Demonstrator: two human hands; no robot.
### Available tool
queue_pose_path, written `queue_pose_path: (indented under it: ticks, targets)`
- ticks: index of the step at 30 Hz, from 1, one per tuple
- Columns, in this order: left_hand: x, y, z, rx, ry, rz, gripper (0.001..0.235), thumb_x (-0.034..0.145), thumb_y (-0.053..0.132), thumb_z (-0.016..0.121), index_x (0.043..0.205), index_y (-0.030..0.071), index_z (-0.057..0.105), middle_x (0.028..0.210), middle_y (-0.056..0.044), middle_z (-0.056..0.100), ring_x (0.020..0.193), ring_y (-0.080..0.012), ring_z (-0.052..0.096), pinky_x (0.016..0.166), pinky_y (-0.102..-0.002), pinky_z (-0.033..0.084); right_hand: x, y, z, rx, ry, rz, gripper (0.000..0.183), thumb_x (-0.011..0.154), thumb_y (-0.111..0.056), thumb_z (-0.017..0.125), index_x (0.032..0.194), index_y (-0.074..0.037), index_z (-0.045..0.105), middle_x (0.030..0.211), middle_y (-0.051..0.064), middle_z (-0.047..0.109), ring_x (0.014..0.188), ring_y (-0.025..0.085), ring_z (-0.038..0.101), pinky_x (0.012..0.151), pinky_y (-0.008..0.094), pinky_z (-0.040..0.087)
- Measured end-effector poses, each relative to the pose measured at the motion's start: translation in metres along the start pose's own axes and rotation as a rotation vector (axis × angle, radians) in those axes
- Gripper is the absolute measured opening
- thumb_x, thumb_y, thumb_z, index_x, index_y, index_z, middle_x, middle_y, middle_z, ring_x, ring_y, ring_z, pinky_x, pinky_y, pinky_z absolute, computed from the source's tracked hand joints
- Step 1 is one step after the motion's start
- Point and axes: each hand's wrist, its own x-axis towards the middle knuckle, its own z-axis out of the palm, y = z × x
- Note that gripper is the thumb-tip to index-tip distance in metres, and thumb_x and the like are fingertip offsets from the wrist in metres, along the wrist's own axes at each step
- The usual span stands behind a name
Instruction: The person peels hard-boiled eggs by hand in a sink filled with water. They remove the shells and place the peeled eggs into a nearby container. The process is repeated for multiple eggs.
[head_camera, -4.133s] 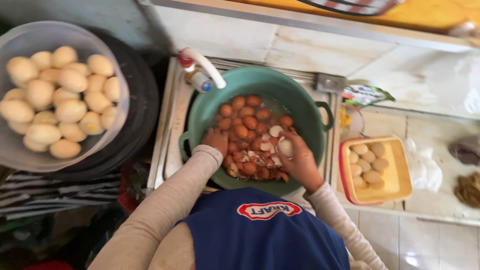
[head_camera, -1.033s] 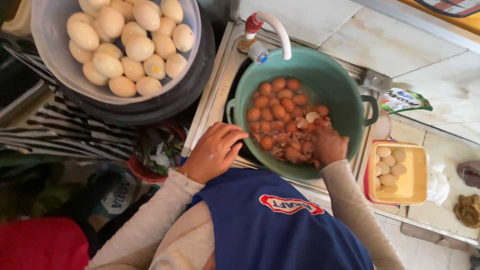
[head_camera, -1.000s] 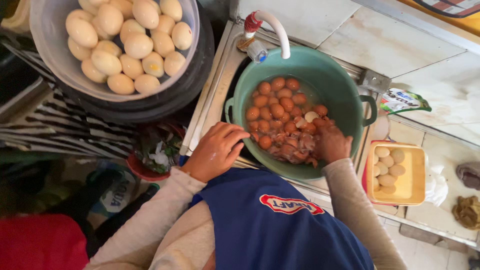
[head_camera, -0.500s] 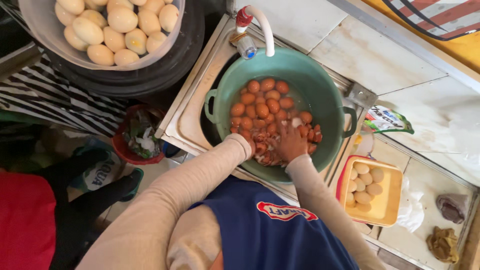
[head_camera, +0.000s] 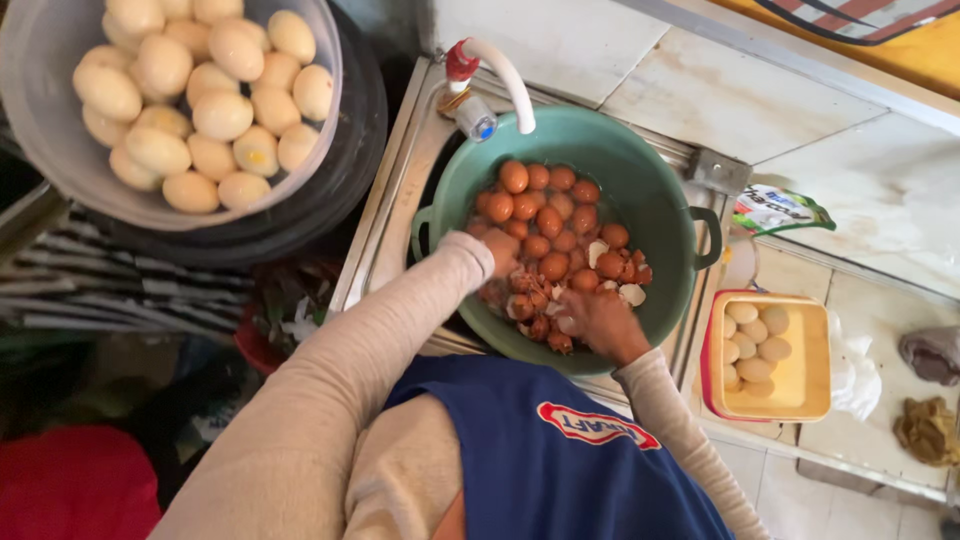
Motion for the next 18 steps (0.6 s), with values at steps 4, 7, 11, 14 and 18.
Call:
queue_pose_path:
  ticks: [4, 7, 11, 14, 18]
  targets:
    - [-0.016, 0.034, 0.029, -0.084, 0.062, 0.305, 0.071, 0.074, 0.035, 0.076, 0.140, 0.014, 0.060, 0.131, -0.018, 0.065, 0.119, -0.0363, 0.062, 0.101, -0.045, 0.049, 0.028, 0.025, 0.023, -0.037, 0.184, 0.416, 0.027, 0.104, -0.030, 0.060, 0.128, -0.020, 0.068, 0.120, 0.009, 0.073, 0.104, 0.027, 0.072, 0.094, 0.046, 0.058]
    - [-0.022, 0.043, 0.039, 0.061, -0.174, 0.296, 0.079, 0.074, 0.049, 0.075, 0.147, 0.025, 0.054, 0.133, -0.013, 0.066, 0.123, -0.0327, 0.061, 0.106, -0.043, 0.046, 0.045, 0.035, 0.040, -0.091, 0.505, 0.041, 0.074, 0.066, -0.037, 0.078, 0.130, -0.008, 0.055, 0.114, 0.022, 0.070, 0.096, 0.041, 0.070, 0.076, 0.051, 0.055]
    - [-0.014, 0.043, 0.055, 0.142, -0.301, 0.310, 0.076, 0.081, 0.062, 0.070, 0.140, 0.013, 0.065, 0.140, -0.014, 0.066, 0.130, -0.0315, 0.061, 0.111, -0.042, 0.046, 0.062, 0.028, 0.039, 0.147, 0.334, 0.271, 0.098, 0.071, -0.033, 0.081, 0.150, 0.006, 0.037, 0.109, 0.032, 0.066, 0.093, 0.049, 0.067, 0.078, 0.052, 0.054]
    - [-0.007, 0.037, 0.080, -0.106, -0.299, 0.374, 0.075, 0.090, 0.062, 0.060, 0.147, 0.014, 0.056, 0.147, -0.014, 0.059, 0.135, -0.0334, 0.054, 0.114, -0.045, 0.041, 0.072, 0.013, 0.022, 0.356, 0.160, 0.436, 0.085, 0.083, -0.040, 0.080, 0.150, -0.005, 0.040, 0.111, 0.027, 0.069, 0.103, 0.045, 0.068, 0.090, 0.051, 0.053]
    - [0.005, 0.036, 0.091, -0.496, -0.255, 0.557, 0.076, 0.087, 0.063, 0.063, 0.145, 0.014, 0.058, 0.146, -0.014, 0.059, 0.133, -0.0330, 0.055, 0.113, -0.044, 0.042, 0.075, -0.026, 0.010, 0.544, 0.267, 0.297, 0.068, 0.083, -0.046, 0.077, 0.139, -0.012, 0.056, 0.116, 0.023, 0.071, 0.109, 0.042, 0.068, 0.092, 0.048, 0.053]
